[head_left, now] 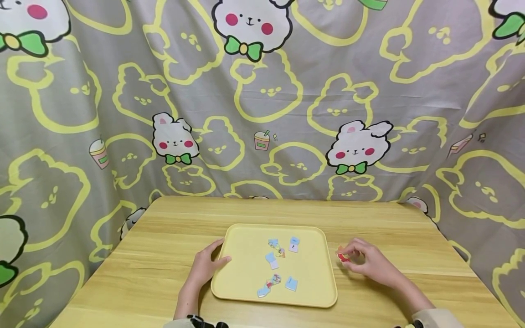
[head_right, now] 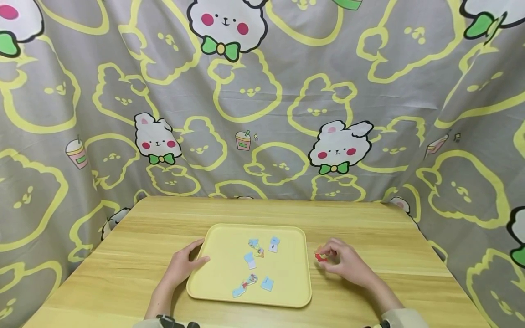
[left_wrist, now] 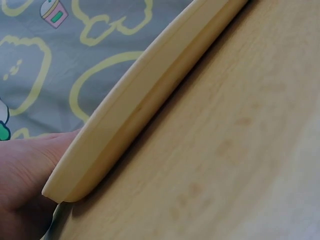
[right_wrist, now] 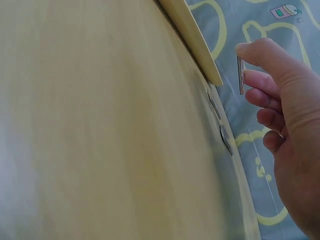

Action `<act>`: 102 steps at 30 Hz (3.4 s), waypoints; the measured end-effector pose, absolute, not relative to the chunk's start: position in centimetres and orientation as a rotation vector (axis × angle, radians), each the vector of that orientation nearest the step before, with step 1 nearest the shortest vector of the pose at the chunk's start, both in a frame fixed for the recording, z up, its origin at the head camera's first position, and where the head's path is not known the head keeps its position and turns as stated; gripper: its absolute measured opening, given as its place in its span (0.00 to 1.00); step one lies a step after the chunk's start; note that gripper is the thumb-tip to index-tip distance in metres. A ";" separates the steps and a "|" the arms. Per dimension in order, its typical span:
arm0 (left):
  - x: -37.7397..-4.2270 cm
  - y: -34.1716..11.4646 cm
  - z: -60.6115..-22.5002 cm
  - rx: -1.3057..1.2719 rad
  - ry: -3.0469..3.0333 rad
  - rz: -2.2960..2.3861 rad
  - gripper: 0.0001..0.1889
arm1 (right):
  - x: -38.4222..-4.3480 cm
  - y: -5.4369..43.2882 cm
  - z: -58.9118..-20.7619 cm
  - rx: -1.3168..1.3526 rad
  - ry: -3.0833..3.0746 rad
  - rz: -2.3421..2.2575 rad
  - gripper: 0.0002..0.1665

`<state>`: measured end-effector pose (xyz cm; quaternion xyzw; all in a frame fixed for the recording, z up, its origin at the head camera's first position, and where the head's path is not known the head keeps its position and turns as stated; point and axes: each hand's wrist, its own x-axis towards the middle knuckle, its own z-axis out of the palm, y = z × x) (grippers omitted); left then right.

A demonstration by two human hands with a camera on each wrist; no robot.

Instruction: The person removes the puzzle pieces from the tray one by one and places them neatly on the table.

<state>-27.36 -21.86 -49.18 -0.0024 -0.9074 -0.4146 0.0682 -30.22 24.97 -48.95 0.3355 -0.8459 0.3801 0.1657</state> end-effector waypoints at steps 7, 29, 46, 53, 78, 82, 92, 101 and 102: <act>-27.4 -21.9 -49.3 -0.008 -2.738 -1.242 0.33 | -30.2 26.0 -48.9 0.902 -2.437 1.046 0.16; -27.2 -21.9 -49.2 -0.016 -2.740 -1.234 0.33 | -30.8 30.2 -49.6 0.760 -2.496 0.972 0.14; -27.3 -21.9 -49.3 -0.012 -2.736 -1.242 0.33 | -30.9 31.2 -49.6 0.755 -2.504 0.946 0.14; -27.4 -21.9 -49.3 -0.011 -2.729 -1.239 0.33 | -31.0 31.3 -49.6 0.741 -2.553 0.926 0.13; -27.5 -21.8 -49.3 -0.012 -2.744 -1.195 0.33 | -31.2 31.6 -49.9 0.723 -2.557 0.830 0.11; -27.4 -21.8 -49.3 -0.016 -2.742 -1.188 0.33 | -31.1 31.6 -49.9 0.708 -2.563 0.823 0.11; -27.5 -21.8 -49.3 -0.017 -2.741 -1.201 0.33 | -30.9 31.4 -49.9 0.673 -2.579 0.858 0.09; -27.5 -21.8 -49.2 -0.021 -2.741 -1.207 0.32 | -30.4 30.2 -49.4 0.721 -2.531 0.895 0.13; -27.5 -21.8 -49.2 -0.020 -2.740 -1.208 0.32 | -30.4 30.0 -49.4 0.737 -2.521 0.904 0.13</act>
